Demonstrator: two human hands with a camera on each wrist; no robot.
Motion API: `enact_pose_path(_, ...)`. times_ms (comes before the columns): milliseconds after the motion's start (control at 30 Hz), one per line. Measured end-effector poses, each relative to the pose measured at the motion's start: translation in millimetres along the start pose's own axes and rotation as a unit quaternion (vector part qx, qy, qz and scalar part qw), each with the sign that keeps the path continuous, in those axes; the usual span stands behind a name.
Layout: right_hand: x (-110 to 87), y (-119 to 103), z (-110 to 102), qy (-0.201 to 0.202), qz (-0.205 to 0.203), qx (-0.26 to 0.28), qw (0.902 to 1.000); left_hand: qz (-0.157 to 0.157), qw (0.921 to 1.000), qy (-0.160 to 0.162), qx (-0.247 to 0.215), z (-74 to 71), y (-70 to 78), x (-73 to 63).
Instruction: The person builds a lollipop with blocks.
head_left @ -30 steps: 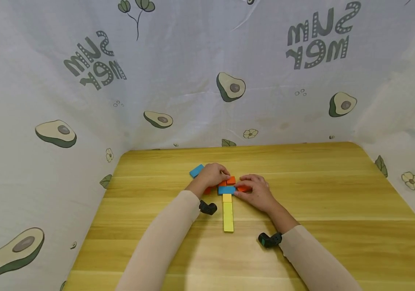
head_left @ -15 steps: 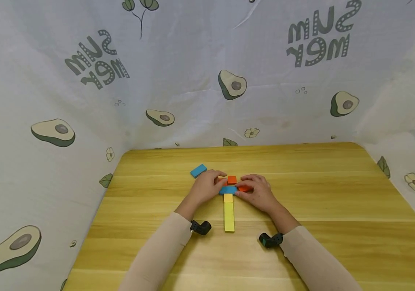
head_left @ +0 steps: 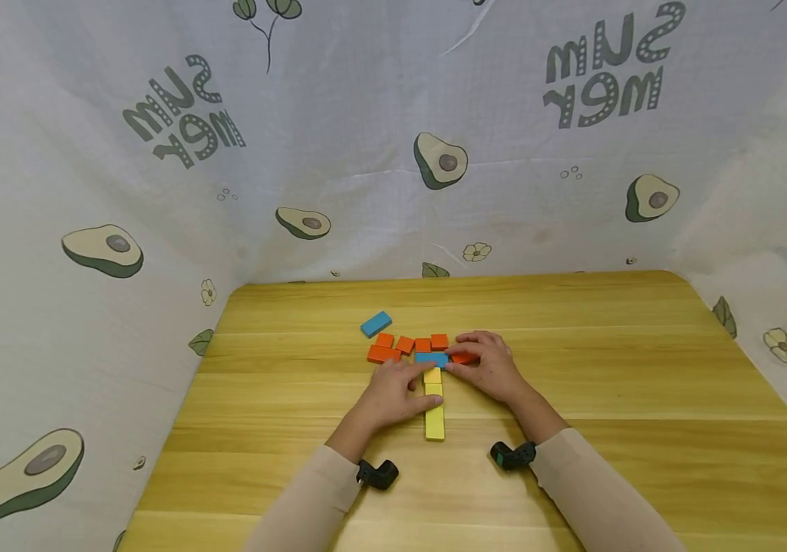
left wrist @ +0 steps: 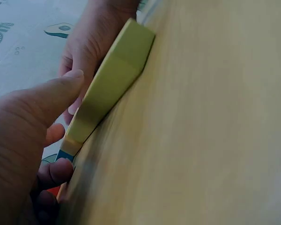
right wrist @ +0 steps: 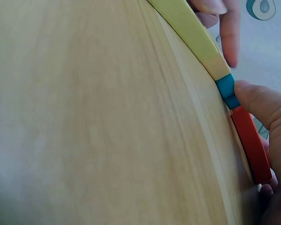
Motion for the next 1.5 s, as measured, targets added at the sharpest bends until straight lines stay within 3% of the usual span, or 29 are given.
enact_pose_path(167,7.3,-2,2,0.005,0.007,0.000,1.0000,0.004,0.9999,-0.005,-0.014,0.5,-10.9,0.9)
enact_pose_path(500,19.9,-4,7,0.007,0.028,-0.006,0.9996,0.040,0.9992,-0.004,-0.002,-7.6,-26.1,11.7)
enact_pose_path(1000,20.4,-4,7,0.003,0.035,-0.004,0.9994,0.060,0.9977,0.027,0.015,-7.3,-24.0,8.4)
enact_pose_path(1233,29.1,-2,5,-0.010,0.095,0.019,0.9952,0.048,0.9977,0.045,0.015,-5.5,-22.2,5.9)
enact_pose_path(1500,52.5,-10,3,0.010,0.117,-0.054,0.9916,0.044,0.9970,0.061,0.017,-2.4,-19.0,6.3)
Point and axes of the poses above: each hand's wrist, its own x-axis towards the middle knuckle, its own z-axis out of the palm, y = z × x, the point moved 2 cm from there along x, towards the middle knuckle, and after that the axes turned 3 degrees about -z, right-handed, at the moved point
